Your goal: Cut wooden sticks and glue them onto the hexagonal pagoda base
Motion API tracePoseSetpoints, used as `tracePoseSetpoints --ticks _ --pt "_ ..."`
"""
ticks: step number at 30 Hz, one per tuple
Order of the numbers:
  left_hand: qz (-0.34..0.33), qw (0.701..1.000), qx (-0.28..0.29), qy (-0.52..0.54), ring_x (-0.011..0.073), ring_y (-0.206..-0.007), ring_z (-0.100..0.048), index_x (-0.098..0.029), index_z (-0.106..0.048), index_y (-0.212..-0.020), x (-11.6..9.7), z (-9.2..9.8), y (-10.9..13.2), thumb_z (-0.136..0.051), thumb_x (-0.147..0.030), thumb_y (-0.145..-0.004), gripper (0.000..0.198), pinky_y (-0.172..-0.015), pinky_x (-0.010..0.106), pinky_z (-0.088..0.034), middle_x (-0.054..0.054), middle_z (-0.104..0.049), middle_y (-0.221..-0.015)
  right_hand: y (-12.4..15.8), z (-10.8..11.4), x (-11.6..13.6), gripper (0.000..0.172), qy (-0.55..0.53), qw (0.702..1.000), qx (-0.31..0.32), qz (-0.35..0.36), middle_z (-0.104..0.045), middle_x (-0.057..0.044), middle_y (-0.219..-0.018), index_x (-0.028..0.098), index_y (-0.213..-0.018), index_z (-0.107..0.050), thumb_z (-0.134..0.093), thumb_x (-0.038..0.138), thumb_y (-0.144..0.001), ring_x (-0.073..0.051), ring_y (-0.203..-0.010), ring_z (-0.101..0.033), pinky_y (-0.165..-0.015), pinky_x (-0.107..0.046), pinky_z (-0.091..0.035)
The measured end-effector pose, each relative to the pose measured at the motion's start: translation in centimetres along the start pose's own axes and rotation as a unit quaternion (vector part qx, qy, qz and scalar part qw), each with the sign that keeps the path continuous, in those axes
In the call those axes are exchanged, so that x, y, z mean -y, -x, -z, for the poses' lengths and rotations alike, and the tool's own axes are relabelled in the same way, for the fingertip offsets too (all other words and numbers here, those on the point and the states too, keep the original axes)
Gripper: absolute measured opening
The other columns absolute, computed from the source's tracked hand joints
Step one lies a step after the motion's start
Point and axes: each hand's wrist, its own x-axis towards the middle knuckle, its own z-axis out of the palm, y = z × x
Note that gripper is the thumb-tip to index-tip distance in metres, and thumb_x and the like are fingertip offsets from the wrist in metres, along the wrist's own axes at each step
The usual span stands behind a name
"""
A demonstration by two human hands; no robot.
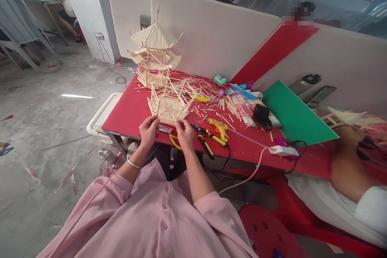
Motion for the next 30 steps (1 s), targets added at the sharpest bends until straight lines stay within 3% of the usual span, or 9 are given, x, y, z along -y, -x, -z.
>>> tracePoseSetpoints --ticks 30 --pt "-0.007 1.0 0.003 -0.008 0.007 -0.039 -0.047 -0.014 -0.074 -0.093 0.47 0.19 -0.08 -0.077 -0.038 -0.075 0.03 -0.039 0.02 -0.038 -0.004 -0.059 -0.053 0.11 0.09 0.31 0.041 -0.01 1.0 0.005 -0.001 -0.072 -0.004 -0.083 0.021 -0.086 -0.066 -0.06 0.062 -0.083 -0.02 -0.076 -0.064 -0.073 -0.03 -0.05"
